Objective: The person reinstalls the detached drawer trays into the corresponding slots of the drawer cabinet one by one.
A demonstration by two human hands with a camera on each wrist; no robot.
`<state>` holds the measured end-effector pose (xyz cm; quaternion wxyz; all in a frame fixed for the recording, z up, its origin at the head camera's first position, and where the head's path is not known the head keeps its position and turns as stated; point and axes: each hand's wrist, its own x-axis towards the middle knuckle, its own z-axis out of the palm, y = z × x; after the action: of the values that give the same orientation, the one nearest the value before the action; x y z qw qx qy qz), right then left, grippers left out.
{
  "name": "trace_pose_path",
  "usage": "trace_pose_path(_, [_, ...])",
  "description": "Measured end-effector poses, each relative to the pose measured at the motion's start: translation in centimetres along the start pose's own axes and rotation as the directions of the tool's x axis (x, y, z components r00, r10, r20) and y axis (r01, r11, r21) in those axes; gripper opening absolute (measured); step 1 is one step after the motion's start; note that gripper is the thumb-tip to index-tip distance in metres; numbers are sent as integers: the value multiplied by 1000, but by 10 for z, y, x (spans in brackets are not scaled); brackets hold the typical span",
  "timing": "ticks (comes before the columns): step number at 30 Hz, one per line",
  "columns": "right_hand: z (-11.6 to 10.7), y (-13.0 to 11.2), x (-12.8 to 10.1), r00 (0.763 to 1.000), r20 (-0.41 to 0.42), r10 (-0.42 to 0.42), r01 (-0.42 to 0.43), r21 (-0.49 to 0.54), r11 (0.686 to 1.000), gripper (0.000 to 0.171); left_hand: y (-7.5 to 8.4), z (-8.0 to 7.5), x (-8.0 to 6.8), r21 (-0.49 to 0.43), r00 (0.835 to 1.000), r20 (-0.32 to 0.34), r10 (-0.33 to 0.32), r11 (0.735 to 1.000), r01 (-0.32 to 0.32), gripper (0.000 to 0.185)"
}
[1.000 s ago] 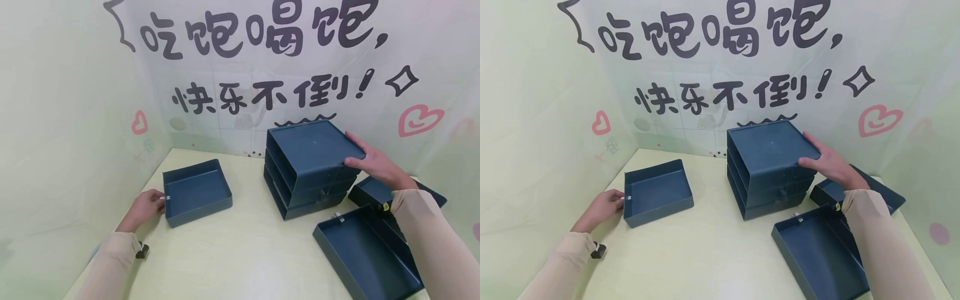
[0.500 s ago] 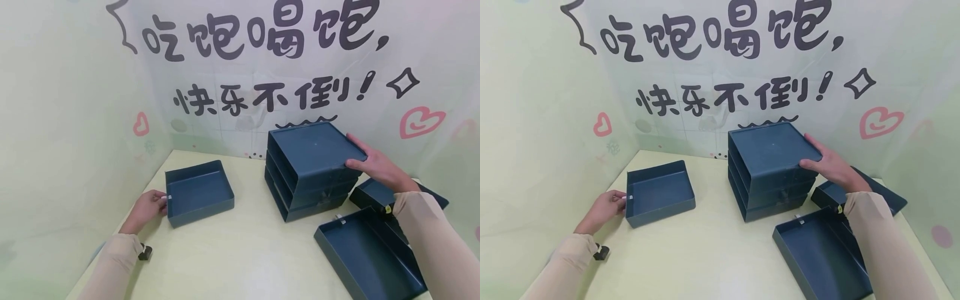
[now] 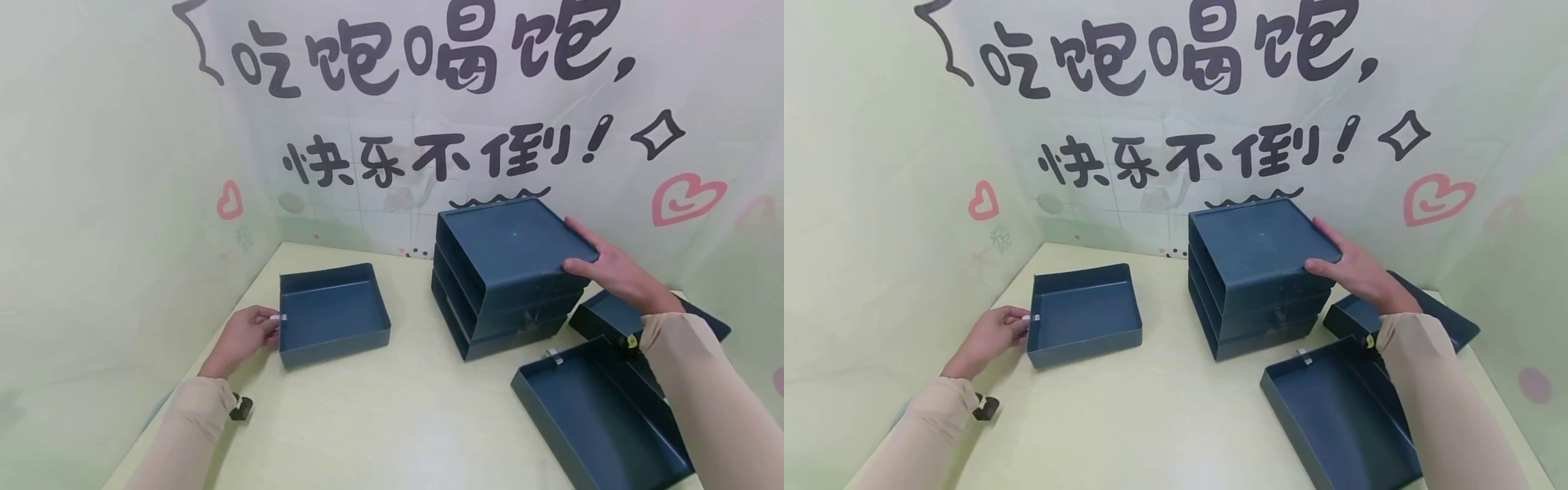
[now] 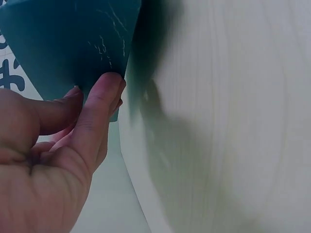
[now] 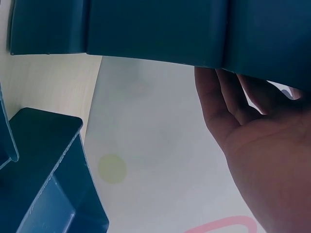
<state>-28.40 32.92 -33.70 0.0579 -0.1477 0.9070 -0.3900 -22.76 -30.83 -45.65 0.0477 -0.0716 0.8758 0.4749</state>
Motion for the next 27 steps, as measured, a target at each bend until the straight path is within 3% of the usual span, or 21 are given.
trace_pose_path(27, [2,-3,1,1000,-12,4,-4,-12,1000,84,31,23,-2,-114,997,63,55,992,-48,40])
